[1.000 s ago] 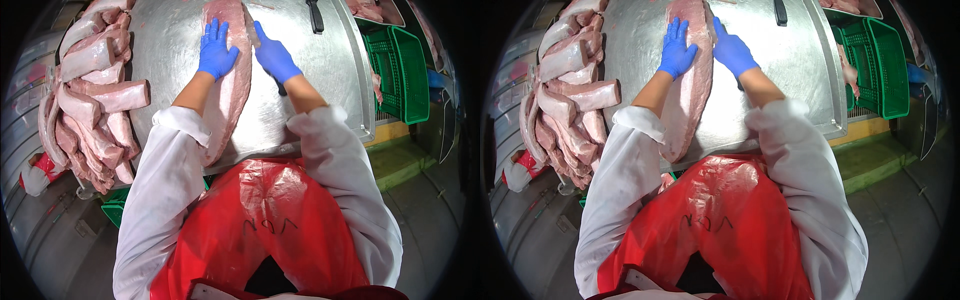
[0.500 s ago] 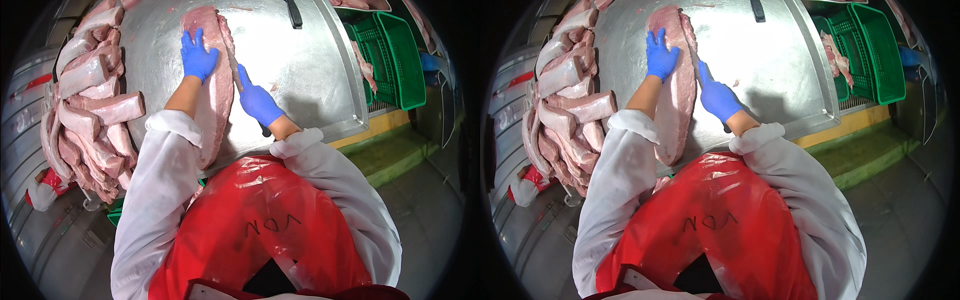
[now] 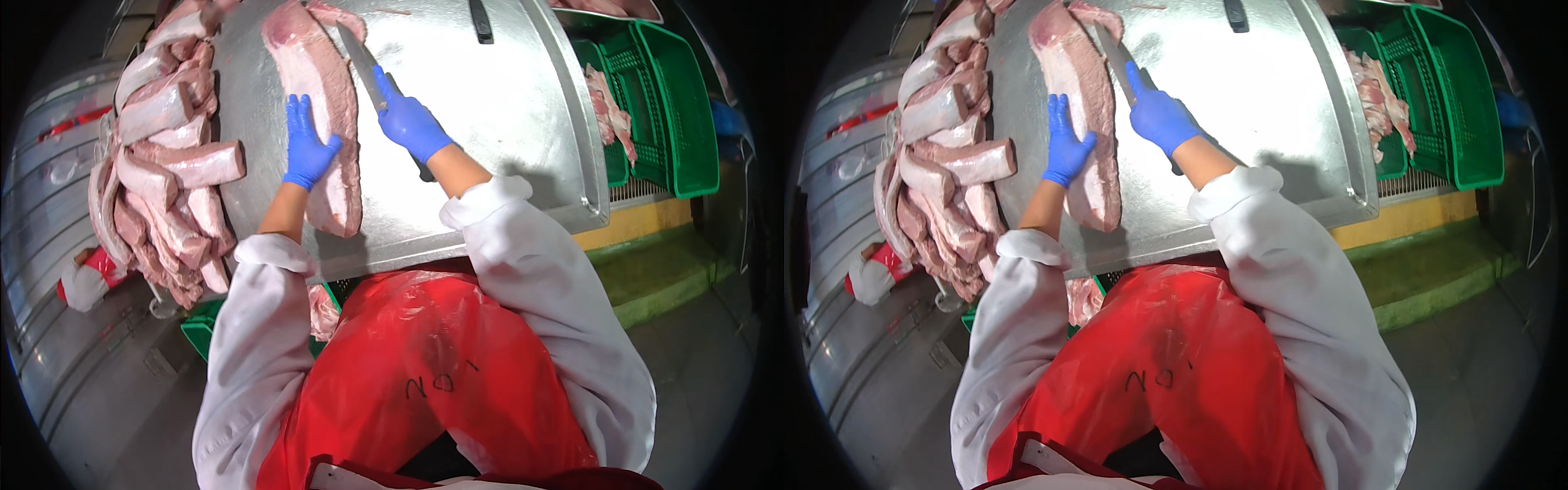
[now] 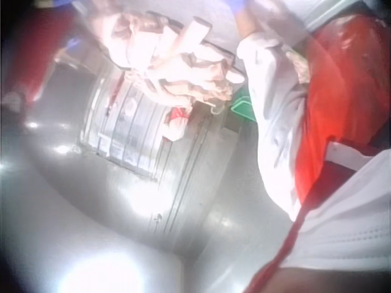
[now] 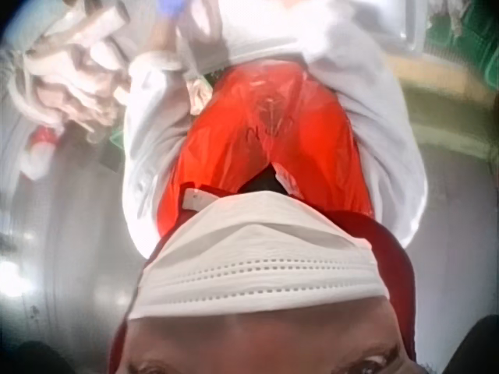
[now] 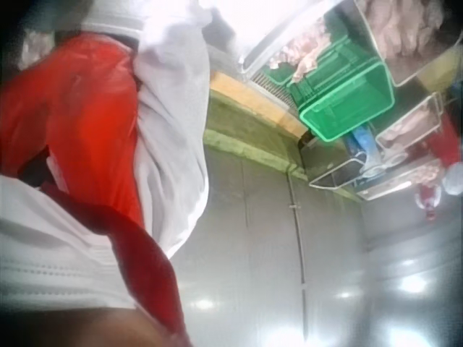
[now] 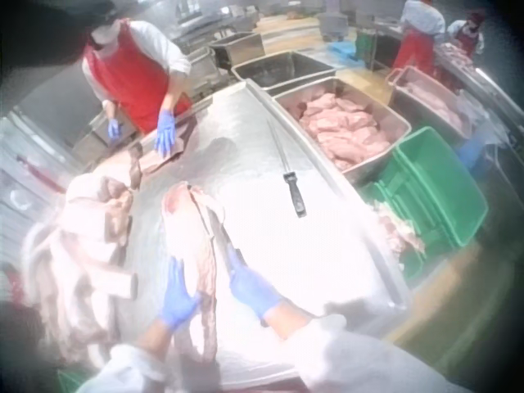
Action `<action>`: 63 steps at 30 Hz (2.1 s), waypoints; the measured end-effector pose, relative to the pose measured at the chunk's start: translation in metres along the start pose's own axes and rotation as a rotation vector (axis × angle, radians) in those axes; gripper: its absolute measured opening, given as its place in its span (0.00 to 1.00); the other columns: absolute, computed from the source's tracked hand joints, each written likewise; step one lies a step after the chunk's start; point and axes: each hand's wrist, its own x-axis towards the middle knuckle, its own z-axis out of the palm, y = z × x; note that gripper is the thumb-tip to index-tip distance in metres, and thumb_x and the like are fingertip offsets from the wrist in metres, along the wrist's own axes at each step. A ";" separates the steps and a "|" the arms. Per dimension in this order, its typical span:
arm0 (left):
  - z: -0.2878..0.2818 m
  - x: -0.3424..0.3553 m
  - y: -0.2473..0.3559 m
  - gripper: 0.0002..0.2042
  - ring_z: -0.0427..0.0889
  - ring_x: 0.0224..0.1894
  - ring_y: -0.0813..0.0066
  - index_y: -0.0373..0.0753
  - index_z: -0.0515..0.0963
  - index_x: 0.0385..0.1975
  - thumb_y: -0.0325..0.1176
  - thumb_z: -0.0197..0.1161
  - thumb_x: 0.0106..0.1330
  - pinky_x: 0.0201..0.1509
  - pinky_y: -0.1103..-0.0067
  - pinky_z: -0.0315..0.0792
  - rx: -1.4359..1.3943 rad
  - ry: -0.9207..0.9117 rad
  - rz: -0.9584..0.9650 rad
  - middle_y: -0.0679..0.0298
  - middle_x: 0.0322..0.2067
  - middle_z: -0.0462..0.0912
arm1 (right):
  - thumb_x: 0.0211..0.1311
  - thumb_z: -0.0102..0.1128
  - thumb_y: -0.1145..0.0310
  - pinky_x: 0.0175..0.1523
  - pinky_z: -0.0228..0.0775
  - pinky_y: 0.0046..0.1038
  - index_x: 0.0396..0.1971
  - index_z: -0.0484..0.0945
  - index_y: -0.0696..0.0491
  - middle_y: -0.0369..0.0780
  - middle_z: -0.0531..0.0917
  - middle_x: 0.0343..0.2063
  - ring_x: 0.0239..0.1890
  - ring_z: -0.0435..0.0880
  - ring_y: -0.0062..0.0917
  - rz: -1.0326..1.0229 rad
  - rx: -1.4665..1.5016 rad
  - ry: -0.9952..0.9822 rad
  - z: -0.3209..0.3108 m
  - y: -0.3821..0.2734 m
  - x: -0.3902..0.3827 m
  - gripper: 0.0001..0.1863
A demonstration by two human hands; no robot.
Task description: The person cuts large pieces of raw pork on a stainless steel table using a knife. They trim fat and separate lean meat, placing trimmed pieces into green crates. The person handles multiple cuts sequentially, adjusting pieces as needed.
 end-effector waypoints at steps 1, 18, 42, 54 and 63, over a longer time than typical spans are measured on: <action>-0.003 -0.010 0.012 0.49 0.46 0.74 0.41 0.31 0.50 0.71 0.40 0.68 0.49 0.76 0.64 0.48 -0.011 0.002 -0.028 0.37 0.71 0.44 | 0.65 0.46 0.66 0.47 0.74 0.50 0.75 0.41 0.38 0.61 0.82 0.34 0.37 0.83 0.56 -0.033 -0.002 0.013 0.004 0.000 0.008 0.40; 0.005 -0.012 0.018 0.46 0.48 0.74 0.44 0.36 0.48 0.73 0.40 0.67 0.55 0.76 0.61 0.47 -0.051 0.073 -0.271 0.43 0.73 0.45 | 0.62 0.44 0.69 0.54 0.73 0.47 0.75 0.41 0.46 0.58 0.81 0.46 0.47 0.82 0.52 -0.078 -0.240 -0.094 -0.012 -0.011 0.077 0.41; 0.021 -0.020 0.021 0.46 0.43 0.74 0.38 0.29 0.45 0.72 0.50 0.60 0.61 0.76 0.59 0.40 -0.037 0.155 -0.162 0.33 0.71 0.42 | 0.60 0.52 0.68 0.53 0.74 0.44 0.73 0.37 0.57 0.63 0.81 0.42 0.46 0.83 0.53 0.085 0.062 -0.188 0.037 -0.045 -0.013 0.45; 0.022 -0.009 0.032 0.51 0.42 0.76 0.47 0.36 0.45 0.74 0.57 0.63 0.56 0.77 0.62 0.43 -0.111 0.160 -0.437 0.40 0.73 0.41 | 0.62 0.53 0.74 0.39 0.72 0.44 0.75 0.39 0.48 0.55 0.81 0.28 0.30 0.81 0.52 0.100 -0.035 -0.230 0.087 -0.014 -0.220 0.45; -0.013 0.046 -0.015 0.55 0.65 0.68 0.50 0.34 0.44 0.72 0.53 0.68 0.50 0.68 0.66 0.64 -0.272 -0.204 -0.676 0.40 0.68 0.57 | 0.63 0.54 0.75 0.30 0.71 0.33 0.76 0.42 0.38 0.47 0.78 0.21 0.19 0.75 0.30 0.118 0.050 -0.494 -0.028 -0.031 -0.346 0.45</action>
